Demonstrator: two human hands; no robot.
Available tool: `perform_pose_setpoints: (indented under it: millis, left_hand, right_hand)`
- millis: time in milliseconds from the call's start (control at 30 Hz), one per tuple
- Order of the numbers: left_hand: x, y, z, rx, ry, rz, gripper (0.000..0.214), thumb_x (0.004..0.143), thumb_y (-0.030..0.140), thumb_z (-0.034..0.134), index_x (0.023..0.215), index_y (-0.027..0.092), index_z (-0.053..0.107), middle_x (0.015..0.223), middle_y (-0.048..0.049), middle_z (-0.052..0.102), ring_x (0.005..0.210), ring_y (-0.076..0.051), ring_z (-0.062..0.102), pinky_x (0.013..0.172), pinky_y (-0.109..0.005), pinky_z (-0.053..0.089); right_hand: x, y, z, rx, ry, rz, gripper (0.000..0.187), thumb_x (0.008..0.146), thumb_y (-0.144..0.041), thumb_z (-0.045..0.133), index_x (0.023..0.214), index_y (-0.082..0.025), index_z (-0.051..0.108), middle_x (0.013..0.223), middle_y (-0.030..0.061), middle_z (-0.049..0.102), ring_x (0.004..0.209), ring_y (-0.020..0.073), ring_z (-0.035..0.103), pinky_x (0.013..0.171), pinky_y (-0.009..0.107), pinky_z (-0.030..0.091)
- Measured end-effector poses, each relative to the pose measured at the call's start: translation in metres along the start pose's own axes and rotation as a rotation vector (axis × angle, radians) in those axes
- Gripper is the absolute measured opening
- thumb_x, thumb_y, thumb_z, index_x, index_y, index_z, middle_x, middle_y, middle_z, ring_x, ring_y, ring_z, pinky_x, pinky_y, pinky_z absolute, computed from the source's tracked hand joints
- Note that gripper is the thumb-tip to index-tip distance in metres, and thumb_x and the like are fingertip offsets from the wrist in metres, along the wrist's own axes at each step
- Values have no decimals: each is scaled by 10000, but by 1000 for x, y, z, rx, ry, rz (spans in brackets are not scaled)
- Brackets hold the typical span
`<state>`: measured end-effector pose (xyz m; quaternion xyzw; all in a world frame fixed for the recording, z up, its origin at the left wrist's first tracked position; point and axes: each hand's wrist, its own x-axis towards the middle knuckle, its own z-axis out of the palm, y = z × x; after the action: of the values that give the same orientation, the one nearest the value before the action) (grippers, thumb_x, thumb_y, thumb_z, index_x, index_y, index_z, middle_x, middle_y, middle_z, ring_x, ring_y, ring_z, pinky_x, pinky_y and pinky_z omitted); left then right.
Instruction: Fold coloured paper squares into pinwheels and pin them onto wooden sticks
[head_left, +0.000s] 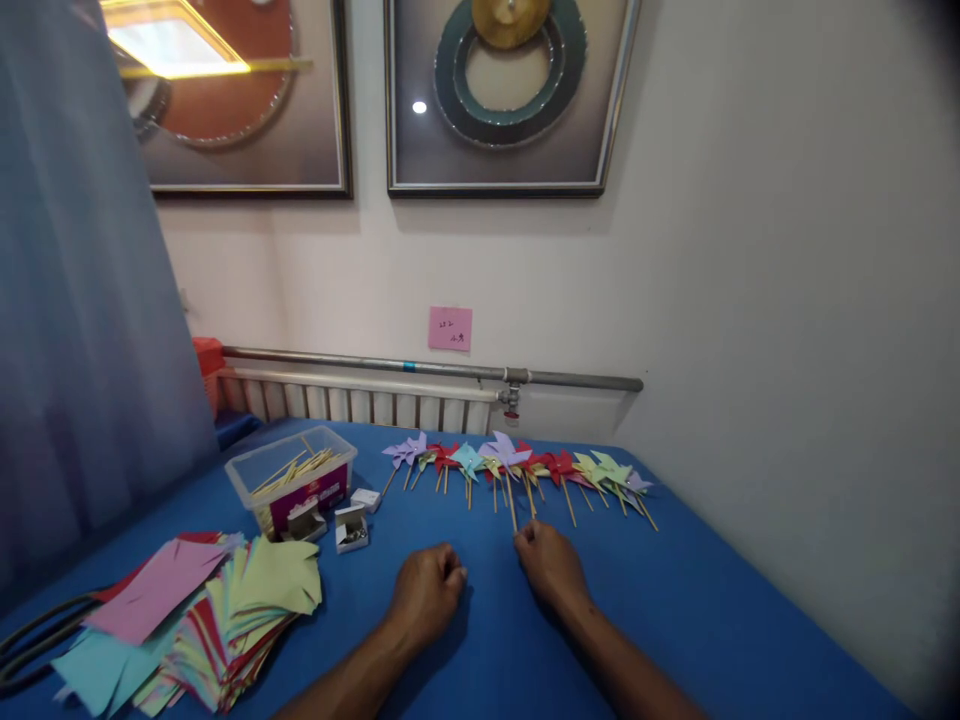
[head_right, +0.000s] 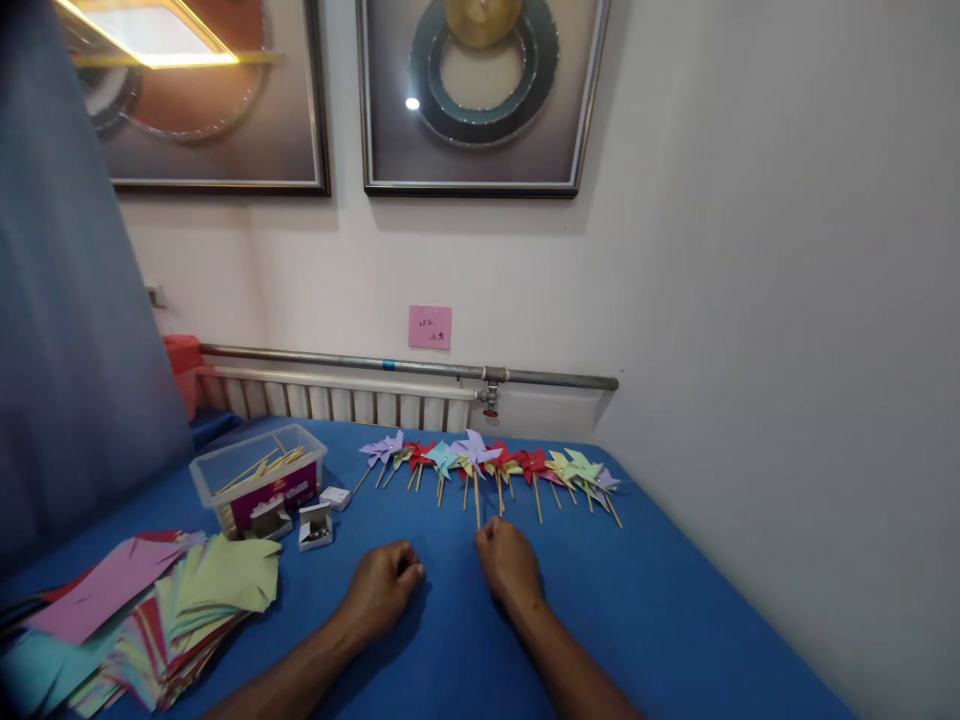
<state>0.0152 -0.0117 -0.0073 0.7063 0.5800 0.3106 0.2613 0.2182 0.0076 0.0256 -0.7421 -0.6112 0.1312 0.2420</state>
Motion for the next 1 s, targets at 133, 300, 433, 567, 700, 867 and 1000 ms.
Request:
perform_pose_setpoints:
  millis: [133,300,433,567,700,867,1000]
  left_hand:
    - [-1,1,2,57,-2,15,120,879,225,606,794,193,684,772,-5,723,754,-150,626,671,-265,317]
    - [-3,3,-3,96,31,21,138,904,228,576,815,199,677,820,-12,743,788,-151,648,680,-267,332]
    - [2,1,-13,174,68,-11,138,917,241,575,853,204,691,873,-23,760,841,-164,664,698,-276,334]
    - [7,-4,-19,216,65,-64,149,927,265,576,905,210,712,912,-32,777,871,-174,678,705,-283,335]
    - [9,-5,-18,218,37,-69,150,930,274,577,910,219,716,911,-25,776,867,-172,679,698,-282,334]
    - [7,-5,-15,247,21,-42,144,924,275,582,912,222,715,931,-35,772,893,-188,679,701,-288,333]
    - [7,-6,-15,229,13,-54,147,920,275,585,904,217,719,920,-42,771,885,-194,680,690,-292,329]
  right_hand:
    - [8,-11,4,-32,-3,-28,241,971,-244,515,854,-190,718,830,89,782,814,211,713,640,276,334]
    - [16,-47,26,-53,-23,-55,252,955,-243,508,901,-186,748,900,113,799,874,223,733,641,281,356]
    - [24,-69,43,-64,-34,-35,286,958,-244,480,927,-190,759,941,125,808,910,230,748,666,280,395]
    - [29,-70,47,-89,-39,-5,314,964,-269,461,981,-193,766,989,141,809,966,253,754,704,288,438]
    - [36,-51,36,-131,-45,38,328,951,-257,463,993,-171,777,1031,184,799,1007,293,754,748,319,479]
    - [46,-35,26,-160,-44,62,331,927,-226,480,1008,-145,790,1037,218,793,1039,325,753,780,349,508]
    - [53,-37,30,-154,-29,60,329,917,-223,495,998,-133,801,1028,238,793,1009,332,766,770,355,520]
